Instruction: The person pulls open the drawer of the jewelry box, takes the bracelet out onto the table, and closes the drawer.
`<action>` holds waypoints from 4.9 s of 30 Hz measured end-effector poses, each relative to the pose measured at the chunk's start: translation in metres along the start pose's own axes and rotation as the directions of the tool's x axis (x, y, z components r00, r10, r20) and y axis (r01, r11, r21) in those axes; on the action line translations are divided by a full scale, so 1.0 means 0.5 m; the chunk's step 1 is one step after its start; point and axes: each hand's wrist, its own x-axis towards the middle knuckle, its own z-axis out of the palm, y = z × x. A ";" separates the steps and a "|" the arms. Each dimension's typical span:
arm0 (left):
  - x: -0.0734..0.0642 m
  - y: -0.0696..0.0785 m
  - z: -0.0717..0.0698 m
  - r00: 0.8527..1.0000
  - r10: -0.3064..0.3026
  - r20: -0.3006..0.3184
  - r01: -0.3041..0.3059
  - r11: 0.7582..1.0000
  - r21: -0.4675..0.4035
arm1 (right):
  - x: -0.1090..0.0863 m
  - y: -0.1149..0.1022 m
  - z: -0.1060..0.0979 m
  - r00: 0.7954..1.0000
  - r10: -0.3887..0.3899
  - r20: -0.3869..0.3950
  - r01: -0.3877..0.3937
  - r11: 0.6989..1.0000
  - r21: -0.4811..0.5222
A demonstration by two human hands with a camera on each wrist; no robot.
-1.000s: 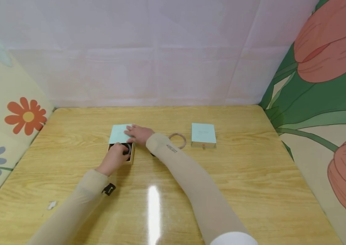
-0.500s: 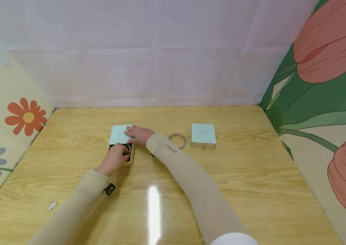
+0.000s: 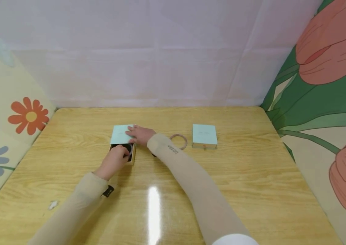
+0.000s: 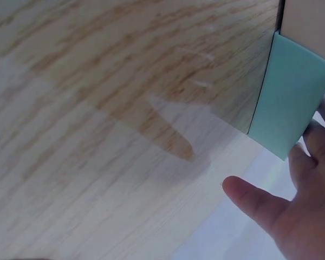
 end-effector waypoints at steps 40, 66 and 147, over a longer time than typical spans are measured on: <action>-0.015 -0.043 -0.034 0.925 -0.021 -0.380 -0.057 0.980 -0.193 | 0.002 -0.001 -0.003 1.000 -0.004 -0.002 0.004 1.000 -0.020; -0.014 -0.079 -0.033 0.855 -0.385 -0.349 0.097 0.778 -0.621 | 0.002 -0.001 -0.001 1.000 -0.010 -0.024 0.010 1.000 -0.007; -0.065 -0.124 -0.020 0.626 -0.780 0.011 -0.195 -0.171 -0.966 | 0.007 0.009 0.008 1.000 -0.004 -0.015 0.004 0.999 0.044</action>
